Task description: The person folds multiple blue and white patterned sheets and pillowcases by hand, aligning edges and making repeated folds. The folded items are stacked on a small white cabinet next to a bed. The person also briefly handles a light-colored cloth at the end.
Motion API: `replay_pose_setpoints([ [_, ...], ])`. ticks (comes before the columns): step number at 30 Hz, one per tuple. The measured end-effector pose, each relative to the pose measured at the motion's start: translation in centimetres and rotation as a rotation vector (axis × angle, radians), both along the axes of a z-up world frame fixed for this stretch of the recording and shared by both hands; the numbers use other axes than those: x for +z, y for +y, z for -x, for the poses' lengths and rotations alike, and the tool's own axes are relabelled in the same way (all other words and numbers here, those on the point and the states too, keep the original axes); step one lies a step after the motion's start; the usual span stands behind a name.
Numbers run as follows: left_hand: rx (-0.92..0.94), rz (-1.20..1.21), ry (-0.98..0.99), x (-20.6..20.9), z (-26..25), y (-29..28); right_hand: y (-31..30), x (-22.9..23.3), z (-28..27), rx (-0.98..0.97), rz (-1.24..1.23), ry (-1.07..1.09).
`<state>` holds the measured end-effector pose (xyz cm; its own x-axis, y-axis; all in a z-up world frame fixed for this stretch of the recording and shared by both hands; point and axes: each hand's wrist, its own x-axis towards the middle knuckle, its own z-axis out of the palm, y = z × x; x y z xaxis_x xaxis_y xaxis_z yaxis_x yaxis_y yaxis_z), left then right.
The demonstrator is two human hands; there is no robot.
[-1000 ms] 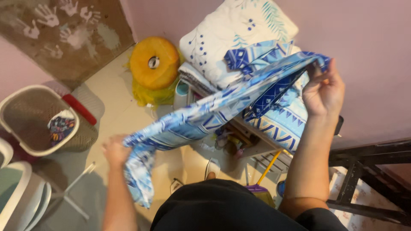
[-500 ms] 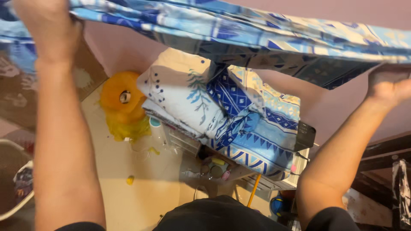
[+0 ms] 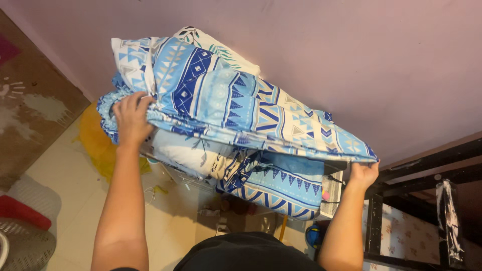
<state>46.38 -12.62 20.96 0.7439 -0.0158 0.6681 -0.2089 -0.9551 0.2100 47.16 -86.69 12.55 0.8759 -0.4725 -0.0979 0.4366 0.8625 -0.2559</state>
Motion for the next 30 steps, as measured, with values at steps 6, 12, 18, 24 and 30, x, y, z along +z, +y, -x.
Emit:
replay_pose_setpoints([
  [6,0.094,0.135,0.174,-3.4,-0.4,2.4,0.4,-0.8,-0.1,0.069,-0.038,-0.013],
  [12,0.03,0.168,-0.037,5.3,-9.0,3.1,0.1,4.4,-9.3,0.025,0.044,-0.13],
  [18,-0.175,0.187,-0.18,14.8,-8.4,1.7,-5.3,13.2,-9.7,-0.182,-0.197,-0.329],
  [24,-0.287,-0.103,0.201,10.5,-1.1,-0.1,-4.8,11.9,-1.3,-0.333,0.575,-0.219],
  [30,-0.286,0.014,0.782,8.4,-1.2,-2.3,-1.1,7.7,2.6,-0.283,0.439,-0.037],
])
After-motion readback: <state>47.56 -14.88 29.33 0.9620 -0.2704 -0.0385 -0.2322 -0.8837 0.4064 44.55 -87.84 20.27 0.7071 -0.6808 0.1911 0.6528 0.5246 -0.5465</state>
